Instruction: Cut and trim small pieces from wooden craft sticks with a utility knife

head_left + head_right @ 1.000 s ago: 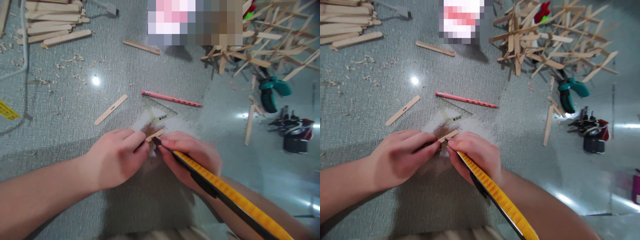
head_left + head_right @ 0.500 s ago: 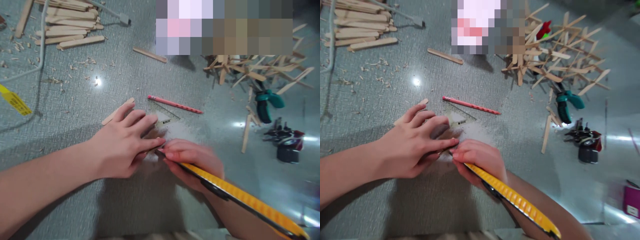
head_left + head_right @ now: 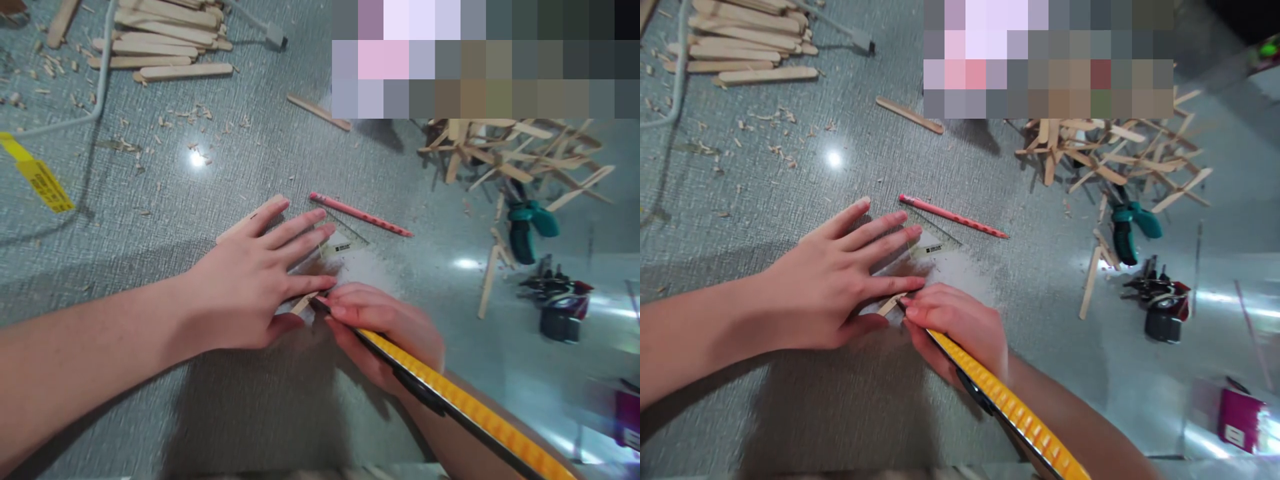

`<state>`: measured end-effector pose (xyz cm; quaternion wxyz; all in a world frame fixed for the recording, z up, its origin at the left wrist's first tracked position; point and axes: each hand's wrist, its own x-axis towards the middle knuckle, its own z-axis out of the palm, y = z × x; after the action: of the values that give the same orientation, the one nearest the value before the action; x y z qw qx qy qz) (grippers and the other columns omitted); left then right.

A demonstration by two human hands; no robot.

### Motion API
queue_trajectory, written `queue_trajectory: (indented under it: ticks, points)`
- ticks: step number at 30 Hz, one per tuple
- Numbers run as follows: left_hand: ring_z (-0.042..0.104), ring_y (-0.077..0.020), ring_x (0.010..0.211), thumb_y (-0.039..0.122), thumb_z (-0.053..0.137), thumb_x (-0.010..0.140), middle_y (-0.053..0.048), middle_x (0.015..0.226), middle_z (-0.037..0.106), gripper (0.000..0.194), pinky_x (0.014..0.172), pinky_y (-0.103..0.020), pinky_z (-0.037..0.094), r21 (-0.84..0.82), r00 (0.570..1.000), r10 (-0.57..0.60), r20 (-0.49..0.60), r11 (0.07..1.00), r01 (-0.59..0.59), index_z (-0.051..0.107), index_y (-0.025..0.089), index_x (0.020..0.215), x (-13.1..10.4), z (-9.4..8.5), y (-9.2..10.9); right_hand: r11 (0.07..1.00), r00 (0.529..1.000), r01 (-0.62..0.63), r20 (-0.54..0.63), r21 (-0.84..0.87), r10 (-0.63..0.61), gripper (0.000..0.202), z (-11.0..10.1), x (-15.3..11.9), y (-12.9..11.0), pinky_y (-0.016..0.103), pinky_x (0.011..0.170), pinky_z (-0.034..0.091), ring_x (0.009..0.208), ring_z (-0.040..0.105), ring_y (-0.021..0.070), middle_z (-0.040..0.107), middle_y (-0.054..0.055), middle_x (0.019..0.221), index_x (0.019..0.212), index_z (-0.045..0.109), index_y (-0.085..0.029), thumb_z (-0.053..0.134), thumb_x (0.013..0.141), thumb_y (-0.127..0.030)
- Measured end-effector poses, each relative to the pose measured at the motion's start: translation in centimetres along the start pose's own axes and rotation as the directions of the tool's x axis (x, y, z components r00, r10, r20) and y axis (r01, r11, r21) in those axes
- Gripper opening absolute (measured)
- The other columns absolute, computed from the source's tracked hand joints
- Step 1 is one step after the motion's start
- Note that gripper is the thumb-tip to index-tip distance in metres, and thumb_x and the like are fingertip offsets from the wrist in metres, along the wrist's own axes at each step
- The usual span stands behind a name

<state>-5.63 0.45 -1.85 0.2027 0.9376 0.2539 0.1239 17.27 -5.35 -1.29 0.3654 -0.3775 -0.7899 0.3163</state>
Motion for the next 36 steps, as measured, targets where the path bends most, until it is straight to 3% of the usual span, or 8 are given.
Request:
queue_trajectory:
  ticks: [13,25,36]
  points:
    - [0.032,-0.0357,0.154,0.05,0.068,0.091,-0.015,0.162,0.04,0.051,0.122,-0.066,0.025,0.026,0.999,-0.004,-0.032,1.0,0.005,0.063,0.033,0.138,0.22,0.56,0.14,0.998,0.997,0.03,0.075,-0.049,-0.026,0.036,-0.45,0.85,-0.85,0.034,0.071,0.067,0.073,0.076,0.0202,0.075,0.004,0.081,0.107,0.067,-0.027,0.068,0.083,0.0]
    - [0.033,-0.0352,0.154,0.05,0.068,0.09,-0.009,0.161,0.044,0.049,0.123,-0.065,0.026,0.02,1.0,-0.025,-0.014,0.999,0.026,0.065,0.033,0.136,0.32,0.32,0.27,1.0,1.0,0.021,0.022,-0.014,-0.021,0.029,-0.13,0.22,-0.13,0.029,0.08,0.066,0.082,0.078,0.0181,0.076,0.004,0.083,0.102,0.065,-0.022,0.067,0.083,0.0]
    - [0.032,-0.0362,0.154,0.054,0.068,0.09,-0.011,0.163,0.04,0.053,0.123,-0.064,0.025,0.02,1.0,-0.008,-0.018,1.0,0.009,0.064,0.032,0.137,0.35,0.81,0.01,0.998,0.999,0.033,0.045,-0.057,-0.031,0.027,-0.15,0.28,-0.38,0.028,0.079,0.065,0.083,0.076,0.016,0.075,0.004,0.083,0.102,0.064,-0.022,0.065,0.086,0.0]
